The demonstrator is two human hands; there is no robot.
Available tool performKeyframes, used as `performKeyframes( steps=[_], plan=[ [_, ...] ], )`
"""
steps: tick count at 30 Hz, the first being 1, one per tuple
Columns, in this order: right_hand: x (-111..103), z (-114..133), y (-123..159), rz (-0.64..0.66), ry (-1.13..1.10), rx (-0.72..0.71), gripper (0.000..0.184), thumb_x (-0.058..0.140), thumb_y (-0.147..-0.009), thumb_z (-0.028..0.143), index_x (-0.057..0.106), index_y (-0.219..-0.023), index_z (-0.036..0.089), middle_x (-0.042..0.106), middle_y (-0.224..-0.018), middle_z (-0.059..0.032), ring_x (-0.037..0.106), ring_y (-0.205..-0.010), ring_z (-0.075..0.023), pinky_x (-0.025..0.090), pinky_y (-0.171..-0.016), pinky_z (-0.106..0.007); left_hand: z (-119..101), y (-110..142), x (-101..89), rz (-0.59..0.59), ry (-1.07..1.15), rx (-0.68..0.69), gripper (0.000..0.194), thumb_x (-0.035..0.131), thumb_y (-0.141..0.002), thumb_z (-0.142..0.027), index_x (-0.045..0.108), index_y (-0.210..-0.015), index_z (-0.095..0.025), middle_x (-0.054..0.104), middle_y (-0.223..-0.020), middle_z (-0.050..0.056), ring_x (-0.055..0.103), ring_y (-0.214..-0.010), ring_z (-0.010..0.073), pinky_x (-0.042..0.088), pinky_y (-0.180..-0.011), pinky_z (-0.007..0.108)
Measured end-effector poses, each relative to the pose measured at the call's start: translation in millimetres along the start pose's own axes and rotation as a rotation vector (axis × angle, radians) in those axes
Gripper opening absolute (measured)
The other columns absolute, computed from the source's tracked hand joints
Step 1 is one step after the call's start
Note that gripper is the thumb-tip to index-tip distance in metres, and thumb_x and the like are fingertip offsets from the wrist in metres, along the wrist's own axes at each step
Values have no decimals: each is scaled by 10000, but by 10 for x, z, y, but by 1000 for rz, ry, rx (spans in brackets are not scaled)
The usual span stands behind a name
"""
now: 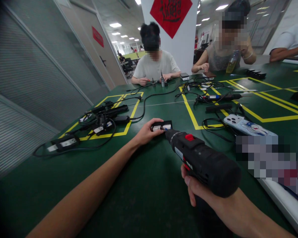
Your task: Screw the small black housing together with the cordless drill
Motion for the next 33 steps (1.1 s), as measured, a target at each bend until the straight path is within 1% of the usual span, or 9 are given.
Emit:
performKeyframes(
  steps=[2,4,7,12,18,24,26,29,33],
  plan=[
    [-3,-7,14,-5,-6,6,257,496,-833,525,564,-889,283,625,-608,46,591,-636,-179,448,-707,-336,-37,-1,-10,4,-77,29,325,642,-752,-331,638,-1049,-198,573,-1016,60,537,-953,173,443,-871,335],
    [-7,-24,21,-7,-22,15,254,499,-834,519,563,-913,285,626,-614,48,596,-641,-181,451,-711,-333,-50,-4,-14,9,-115,37,274,631,-763,-338,674,-993,-195,566,-998,61,525,-974,179,432,-892,342],
    [-3,-34,13,3,-22,2,249,495,-842,508,557,-925,283,621,-611,48,594,-634,-178,456,-710,-333,-35,-8,-11,5,-110,38,277,620,-775,-340,676,-1005,-197,555,-1003,63,524,-961,172,436,-878,331],
    [4,-28,-1,2,-9,-18,233,487,-856,488,544,-918,272,618,-611,38,599,-673,-191,456,-752,-363,-14,-8,3,-12,-96,61,270,608,-787,-349,682,-996,-194,554,-994,62,523,-960,167,430,-879,326],
    [-4,-2,10,-7,-31,-8,240,503,-845,494,556,-928,275,619,-607,46,586,-624,-178,458,-734,-356,-20,-11,3,-14,-102,59,280,605,-789,-364,684,-998,-196,557,-1003,64,524,-967,171,431,-875,324],
    [-4,16,-3,-7,18,-7,250,494,-845,501,597,-806,277,632,-620,27,613,-720,-206,438,-820,-389,24,-29,6,-6,-109,69,279,621,-780,-345,679,-1011,-199,558,-1001,62,527,-945,162,432,-865,313],
    [-13,-12,-5,-18,17,-4,248,509,-834,503,610,-767,287,640,-618,32,617,-731,-206,440,-820,-384,39,-34,7,-4,-107,78,284,628,-774,-348,678,-1010,-198,560,-1002,62,526,-940,161,433,-854,309],
    [-26,-56,-8,-33,6,7,249,529,-810,528,629,-771,303,645,-608,47,613,-689,-197,450,-780,-374,49,-38,7,-2,-111,88,281,636,-768,-349,680,-1001,-198,568,-987,59,525,-937,163,434,-843,308],
    [-30,-55,-11,-38,18,-19,253,531,-816,515,637,-743,297,656,-627,43,620,-719,-199,436,-814,-380,46,-32,5,-4,-113,78,282,641,-764,-347,679,-999,-197,563,-1000,63,527,-936,163,441,-839,310]
  ],
)
Point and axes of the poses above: each hand's wrist, its own y-axis away from the middle knuckle, its own x-axis out of the palm, z = x × y, the point moved 4 cm from there along -y, towards the middle knuckle
